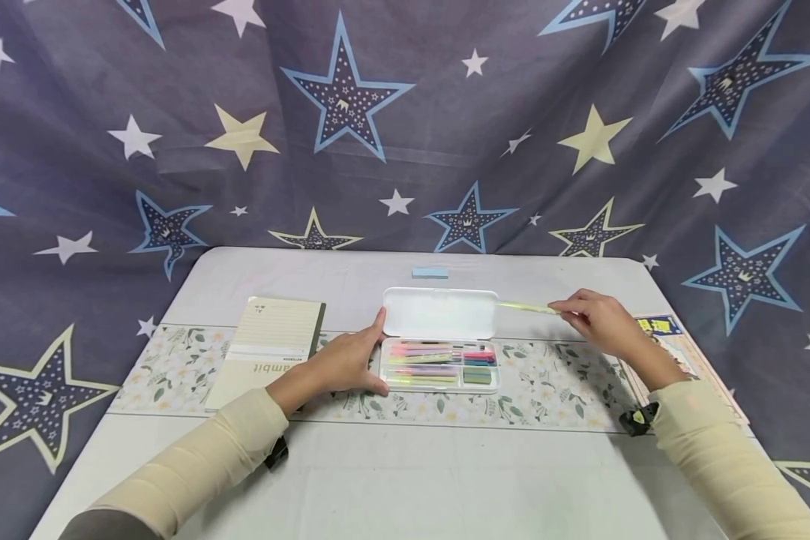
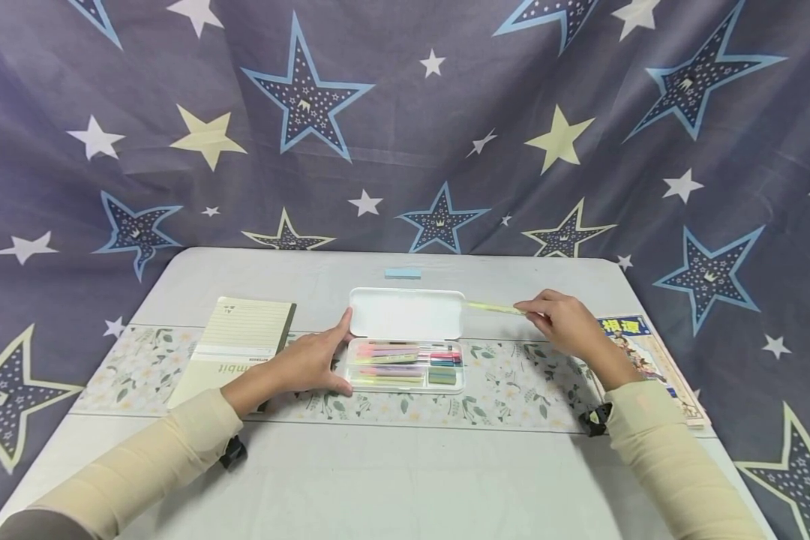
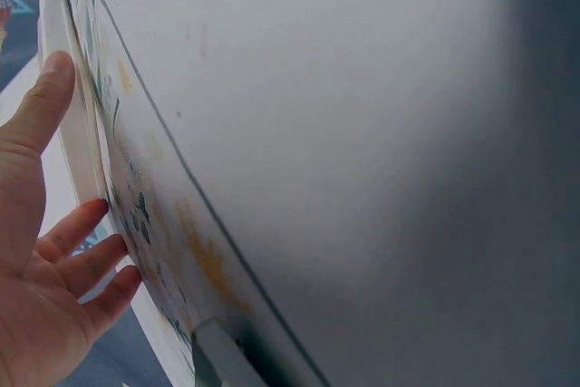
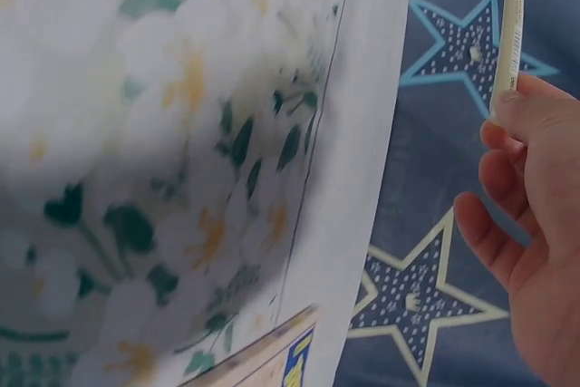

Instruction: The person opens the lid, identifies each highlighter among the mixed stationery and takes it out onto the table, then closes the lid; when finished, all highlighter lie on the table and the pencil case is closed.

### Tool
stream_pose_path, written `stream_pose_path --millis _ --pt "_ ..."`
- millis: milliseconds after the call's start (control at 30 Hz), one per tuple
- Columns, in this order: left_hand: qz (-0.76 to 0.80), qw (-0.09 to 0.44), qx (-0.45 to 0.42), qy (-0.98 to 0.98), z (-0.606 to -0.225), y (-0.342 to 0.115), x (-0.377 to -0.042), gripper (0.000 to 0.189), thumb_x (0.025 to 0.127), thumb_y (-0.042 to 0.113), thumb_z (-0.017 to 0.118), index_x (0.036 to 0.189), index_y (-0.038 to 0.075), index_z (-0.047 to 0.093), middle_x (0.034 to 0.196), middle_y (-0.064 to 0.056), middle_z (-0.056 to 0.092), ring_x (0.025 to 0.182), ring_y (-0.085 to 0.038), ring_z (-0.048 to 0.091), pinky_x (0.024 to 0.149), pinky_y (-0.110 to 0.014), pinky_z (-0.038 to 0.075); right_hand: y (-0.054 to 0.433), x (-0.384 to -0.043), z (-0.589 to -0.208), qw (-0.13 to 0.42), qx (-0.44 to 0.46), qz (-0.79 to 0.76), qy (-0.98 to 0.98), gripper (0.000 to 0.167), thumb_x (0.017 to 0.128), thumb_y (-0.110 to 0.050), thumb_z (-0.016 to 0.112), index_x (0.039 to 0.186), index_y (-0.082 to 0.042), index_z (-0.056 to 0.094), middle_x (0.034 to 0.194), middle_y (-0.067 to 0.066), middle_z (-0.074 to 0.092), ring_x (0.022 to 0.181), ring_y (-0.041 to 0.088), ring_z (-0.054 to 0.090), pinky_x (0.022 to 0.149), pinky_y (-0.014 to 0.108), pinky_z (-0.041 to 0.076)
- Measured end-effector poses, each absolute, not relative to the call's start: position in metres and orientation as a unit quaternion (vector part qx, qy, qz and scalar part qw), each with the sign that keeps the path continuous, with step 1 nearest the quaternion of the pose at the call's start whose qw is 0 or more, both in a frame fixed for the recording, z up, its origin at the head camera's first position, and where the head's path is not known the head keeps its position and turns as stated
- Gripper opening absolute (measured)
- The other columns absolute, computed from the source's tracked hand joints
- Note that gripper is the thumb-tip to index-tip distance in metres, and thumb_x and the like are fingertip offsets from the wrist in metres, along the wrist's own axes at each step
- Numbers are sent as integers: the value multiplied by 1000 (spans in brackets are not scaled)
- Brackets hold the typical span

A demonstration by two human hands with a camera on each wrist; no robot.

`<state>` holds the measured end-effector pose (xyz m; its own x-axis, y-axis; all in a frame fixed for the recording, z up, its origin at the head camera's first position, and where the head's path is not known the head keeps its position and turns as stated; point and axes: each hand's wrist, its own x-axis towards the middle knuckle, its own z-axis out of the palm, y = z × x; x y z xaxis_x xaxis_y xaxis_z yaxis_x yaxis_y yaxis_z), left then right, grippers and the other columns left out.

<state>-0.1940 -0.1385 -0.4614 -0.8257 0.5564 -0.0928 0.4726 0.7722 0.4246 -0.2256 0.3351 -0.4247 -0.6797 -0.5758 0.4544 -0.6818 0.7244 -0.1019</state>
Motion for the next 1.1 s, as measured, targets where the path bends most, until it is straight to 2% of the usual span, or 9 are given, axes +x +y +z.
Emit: stream_pose_path --millis 267,633,833,1100 --pt "191 104 277 936 -462 -140 -195 148 67 64 87 163 9 -12 145 -2 58 129 -24 61 108 -43 48 354 -225 -433 185 307 125 -925 32 85 4 77 114 -10 79 89 7 71 66 12 58 56 31 48" --pt "197 100 281 934 -463 -140 -194 148 67 63 87 163 8 -11 144 -1 59 127 -23 62 107 -43 49 364 -229 -458 102 270 106 -952 27 92 0 71 116 -9 78 90 8 70 71 17 64 61 36 52" --pt "200 98 282 933 -462 -140 -193 147 67 61 88 163 8 -10 143 -2 59 126 -24 62 106 -43 49 362 -232 -464 55 242 93 -964 26 96 -6 67 120 -11 77 96 10 71 84 26 70 71 45 58" --pt "201 97 286 932 -464 -140 -195 148 67 63 87 163 7 -10 142 -1 60 123 -22 63 104 -42 50 362 -234 -469 40 236 93 -966 25 97 -9 67 120 -13 77 97 8 70 84 25 69 73 46 58"
